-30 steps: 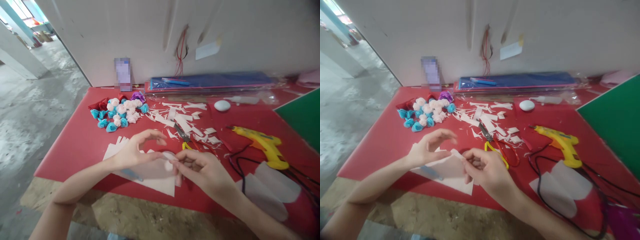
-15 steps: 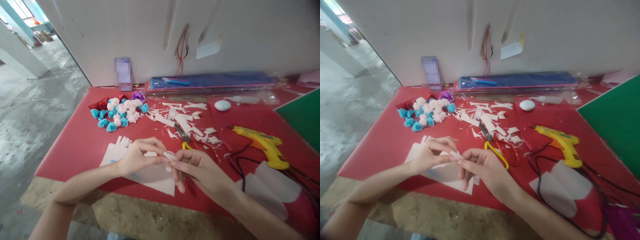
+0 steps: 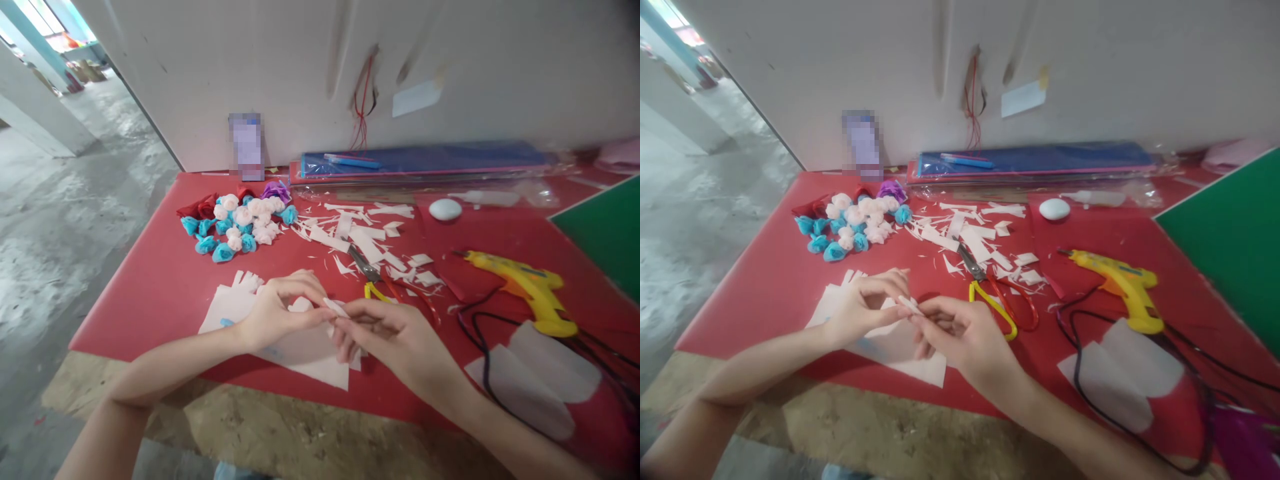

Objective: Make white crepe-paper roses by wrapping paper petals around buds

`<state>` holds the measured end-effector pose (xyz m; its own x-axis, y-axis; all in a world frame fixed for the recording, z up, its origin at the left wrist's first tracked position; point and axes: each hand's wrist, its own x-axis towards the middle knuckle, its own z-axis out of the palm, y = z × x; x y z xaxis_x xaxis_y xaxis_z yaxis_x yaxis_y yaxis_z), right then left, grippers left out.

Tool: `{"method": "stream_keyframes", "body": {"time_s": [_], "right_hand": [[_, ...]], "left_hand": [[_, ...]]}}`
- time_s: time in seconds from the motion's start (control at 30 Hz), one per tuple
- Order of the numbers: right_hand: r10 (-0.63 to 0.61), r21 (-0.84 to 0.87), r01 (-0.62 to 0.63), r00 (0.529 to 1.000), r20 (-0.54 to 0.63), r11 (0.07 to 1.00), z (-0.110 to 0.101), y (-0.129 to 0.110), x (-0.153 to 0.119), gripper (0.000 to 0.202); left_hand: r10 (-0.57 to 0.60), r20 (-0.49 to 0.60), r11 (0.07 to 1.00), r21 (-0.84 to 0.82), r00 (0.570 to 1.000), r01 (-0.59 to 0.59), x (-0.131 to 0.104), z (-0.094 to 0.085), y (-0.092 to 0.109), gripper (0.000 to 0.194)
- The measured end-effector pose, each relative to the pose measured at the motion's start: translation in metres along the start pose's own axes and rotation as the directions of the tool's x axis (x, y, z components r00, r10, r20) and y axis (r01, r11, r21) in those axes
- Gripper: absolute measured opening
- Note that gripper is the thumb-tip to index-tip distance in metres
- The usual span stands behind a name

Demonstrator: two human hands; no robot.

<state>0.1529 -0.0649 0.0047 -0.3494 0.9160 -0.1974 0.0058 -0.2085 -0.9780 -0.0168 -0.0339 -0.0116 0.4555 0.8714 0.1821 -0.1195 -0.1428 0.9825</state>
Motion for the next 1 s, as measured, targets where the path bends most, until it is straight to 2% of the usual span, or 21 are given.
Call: {"method": "stream_keyframes", "body": {"time_s": [0.07,0.17,0.27,0.4,0.73,1.0], "right_hand": [[-0.200,-0.281,0.166,0.975,-0.096,0.945,0.0020,0.0016,-0.0025,0.006],[-0.437,-0.588,0.297,0.893,-0.108,0.752,0.0051,0.0062,-0.0042,0.009],[-0.566,-0.721,0.351,0.821,-0.069,0.597,0.0080,0.0089,-0.0035,0.016],[-0.638,-0.781,0.374,0.769,-0.041,0.500,0.0101,0.0081,-0.0029,0.021],[-0.616,-0.760,0.375,0.786,-0.042,0.530,0.0092,0.0085,-0.0042,0.020],[-0.453,-0.678,0.317,0.891,-0.026,0.663,0.0070,0.0037,-0.0087,0.016]], "left_hand": [[-0.037,-0.020,0.999,-0.004,0.999,0.037,-0.0004,0.0013,-0.0017,0.006],[-0.066,-0.017,0.997,-0.030,0.998,0.065,-0.0016,0.0042,-0.0041,0.012],[-0.066,-0.015,0.997,-0.046,0.998,0.066,-0.0028,0.0069,-0.0062,0.014],[-0.060,-0.019,0.997,-0.056,0.998,0.059,-0.0037,0.0088,-0.0084,0.014],[-0.015,0.000,0.996,-0.087,1.000,0.015,-0.0039,0.0099,-0.0098,0.014],[0.047,0.064,0.998,-0.034,0.997,-0.045,-0.0034,0.0070,-0.0099,0.011]]}}
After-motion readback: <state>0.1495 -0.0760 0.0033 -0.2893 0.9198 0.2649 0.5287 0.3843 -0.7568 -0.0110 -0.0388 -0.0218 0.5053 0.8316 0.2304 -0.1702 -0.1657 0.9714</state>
